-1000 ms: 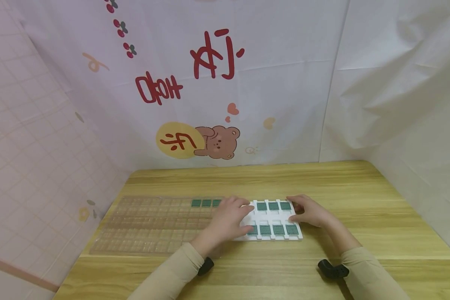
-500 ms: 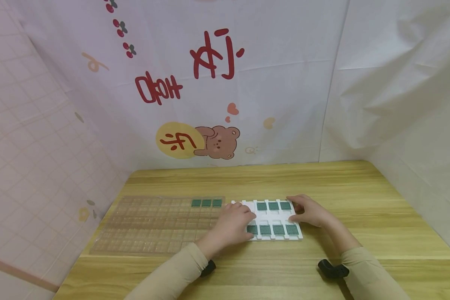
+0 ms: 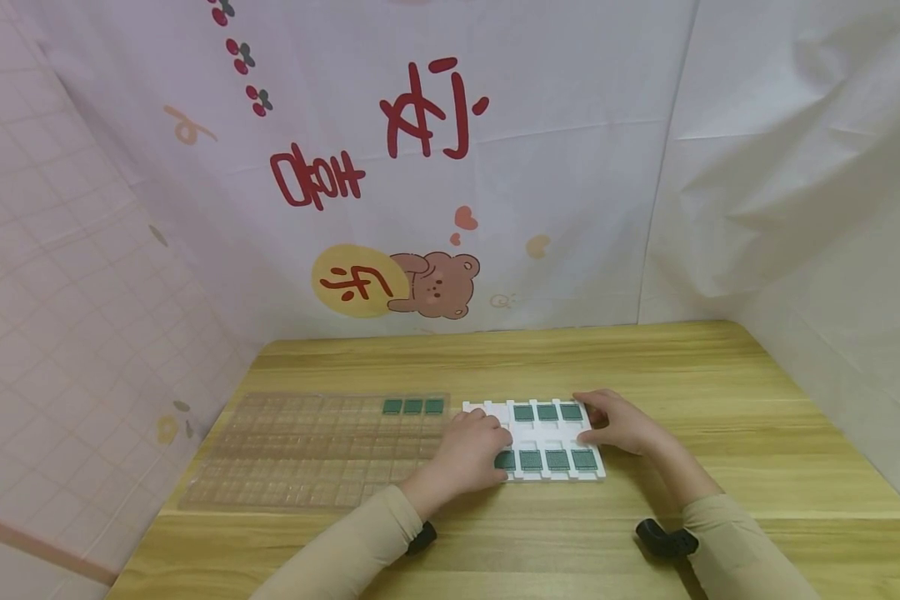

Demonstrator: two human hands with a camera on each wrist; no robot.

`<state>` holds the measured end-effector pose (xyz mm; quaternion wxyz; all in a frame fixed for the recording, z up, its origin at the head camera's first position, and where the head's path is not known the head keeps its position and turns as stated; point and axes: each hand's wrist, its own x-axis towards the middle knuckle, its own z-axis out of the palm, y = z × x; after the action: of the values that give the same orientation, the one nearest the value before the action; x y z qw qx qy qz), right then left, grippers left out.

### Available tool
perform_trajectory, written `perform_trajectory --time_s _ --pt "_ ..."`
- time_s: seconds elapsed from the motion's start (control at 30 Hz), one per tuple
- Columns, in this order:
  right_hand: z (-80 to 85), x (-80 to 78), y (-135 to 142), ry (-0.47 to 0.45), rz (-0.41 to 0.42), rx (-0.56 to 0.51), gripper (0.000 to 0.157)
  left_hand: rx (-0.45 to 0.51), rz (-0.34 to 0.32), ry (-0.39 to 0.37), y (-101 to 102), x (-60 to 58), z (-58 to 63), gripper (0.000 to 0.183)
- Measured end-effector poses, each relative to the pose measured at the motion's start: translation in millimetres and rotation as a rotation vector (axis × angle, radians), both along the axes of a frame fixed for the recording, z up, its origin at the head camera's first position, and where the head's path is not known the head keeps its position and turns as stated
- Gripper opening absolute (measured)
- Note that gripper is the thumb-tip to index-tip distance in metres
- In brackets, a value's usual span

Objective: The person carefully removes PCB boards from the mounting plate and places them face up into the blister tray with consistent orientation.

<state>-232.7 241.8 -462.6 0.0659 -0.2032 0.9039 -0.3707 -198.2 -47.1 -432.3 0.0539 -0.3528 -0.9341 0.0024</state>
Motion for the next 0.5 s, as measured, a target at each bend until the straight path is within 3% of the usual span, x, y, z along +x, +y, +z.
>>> perform_trajectory --time_s 0.5 --pt "-1.3 0.3 1.4 -0.004 -0.001 -0.003 0.073 -0.025 0.016 -0.028 4.1 -1.6 -3.7 0.023"
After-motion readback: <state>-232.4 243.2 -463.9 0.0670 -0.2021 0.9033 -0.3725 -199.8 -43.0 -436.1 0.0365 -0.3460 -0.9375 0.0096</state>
